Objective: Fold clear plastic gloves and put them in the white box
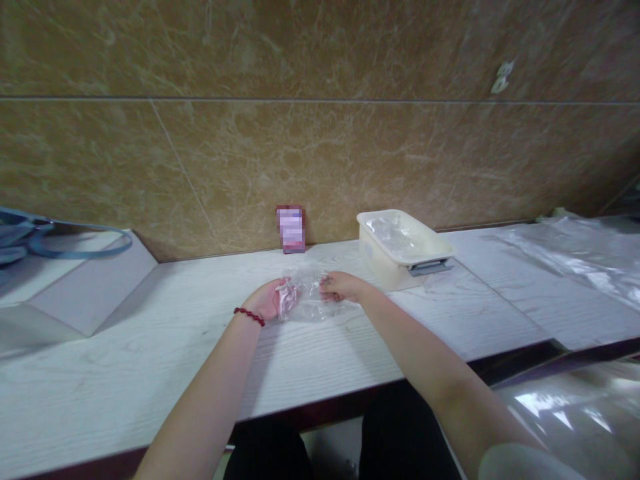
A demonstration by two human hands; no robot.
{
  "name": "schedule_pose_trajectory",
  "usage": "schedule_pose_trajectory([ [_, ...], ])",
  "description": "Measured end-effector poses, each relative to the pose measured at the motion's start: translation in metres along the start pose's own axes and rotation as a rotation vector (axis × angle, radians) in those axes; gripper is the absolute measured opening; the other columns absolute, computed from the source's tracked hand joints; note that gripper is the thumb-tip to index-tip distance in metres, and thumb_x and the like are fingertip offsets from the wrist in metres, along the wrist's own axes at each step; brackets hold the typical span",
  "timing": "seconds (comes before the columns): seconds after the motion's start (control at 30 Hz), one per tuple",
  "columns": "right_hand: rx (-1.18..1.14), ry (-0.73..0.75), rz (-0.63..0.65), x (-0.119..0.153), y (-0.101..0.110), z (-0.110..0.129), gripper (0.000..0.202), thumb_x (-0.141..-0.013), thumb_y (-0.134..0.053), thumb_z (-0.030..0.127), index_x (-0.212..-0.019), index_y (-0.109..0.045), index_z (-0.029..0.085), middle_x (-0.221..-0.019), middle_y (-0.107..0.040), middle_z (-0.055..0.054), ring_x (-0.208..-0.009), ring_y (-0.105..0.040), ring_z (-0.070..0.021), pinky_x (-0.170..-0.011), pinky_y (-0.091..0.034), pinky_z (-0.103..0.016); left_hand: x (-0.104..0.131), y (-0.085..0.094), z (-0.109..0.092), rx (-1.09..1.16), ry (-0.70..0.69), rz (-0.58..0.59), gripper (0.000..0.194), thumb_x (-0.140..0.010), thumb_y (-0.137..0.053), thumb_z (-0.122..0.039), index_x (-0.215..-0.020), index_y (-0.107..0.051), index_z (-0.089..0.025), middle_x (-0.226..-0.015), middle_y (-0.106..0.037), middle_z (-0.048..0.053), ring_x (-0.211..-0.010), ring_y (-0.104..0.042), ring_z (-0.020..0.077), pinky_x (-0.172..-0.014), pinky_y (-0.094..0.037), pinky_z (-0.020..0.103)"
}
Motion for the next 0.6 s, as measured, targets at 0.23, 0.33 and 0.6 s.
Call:
schedule_pose_trajectory([
  [0.23,0.238,0.03,-0.1,0.002,0.0,0.006,0.017,-0.07,-0.058,0.019,-0.083,-0.048,0.017,-0.057,-0.055,0.003,-0.046,-0.052,-0.0087,-0.043,-0.043,-0.02,-0.006,0.002,-0.002,-0.057,-0.161,-0.063,0.008,-0.076,-0.046,-0.011,-0.073,-0.054,-0.011,-0.064,-0.062,0.004,-0.056,-0.058,0.01,-0.055,-0.047,0.02],
  [0.33,0.514,0.063,-0.185,0.003,0.005,0.01,0.021,-0.07,-0.059,0.025,-0.088,-0.05,0.017,-0.058,-0.055,0.002,-0.046,-0.051,-0.0089,-0.044,-0.04,-0.02,-0.011,0.004,-0.004,-0.074,-0.251,-0.089,0.003,-0.074,-0.051,-0.012,-0.075,-0.054,-0.011,-0.067,-0.062,0.004,-0.058,-0.059,0.0106,-0.057,-0.047,0.021],
  [0.6,1.035,0.346,-0.329,0.029,0.002,0.035,0.051,-0.066,-0.058,0.05,-0.101,-0.046,0.016,-0.079,-0.057,-0.004,-0.066,-0.052,-0.0129,-0.057,-0.035,-0.022,-0.021,0.013,-0.006,-0.144,-0.354,-0.23,0.012,-0.067,-0.058,-0.013,-0.077,-0.052,-0.011,-0.06,-0.059,0.003,-0.054,-0.057,0.0122,-0.054,-0.044,0.023],
])
Point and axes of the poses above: each hand's wrist, its own x-axis away from the middle knuckle, its own y-axis out of the back of the hand, z = x × y, the point moved 4 cm from there along -x, towards the middle knuckle
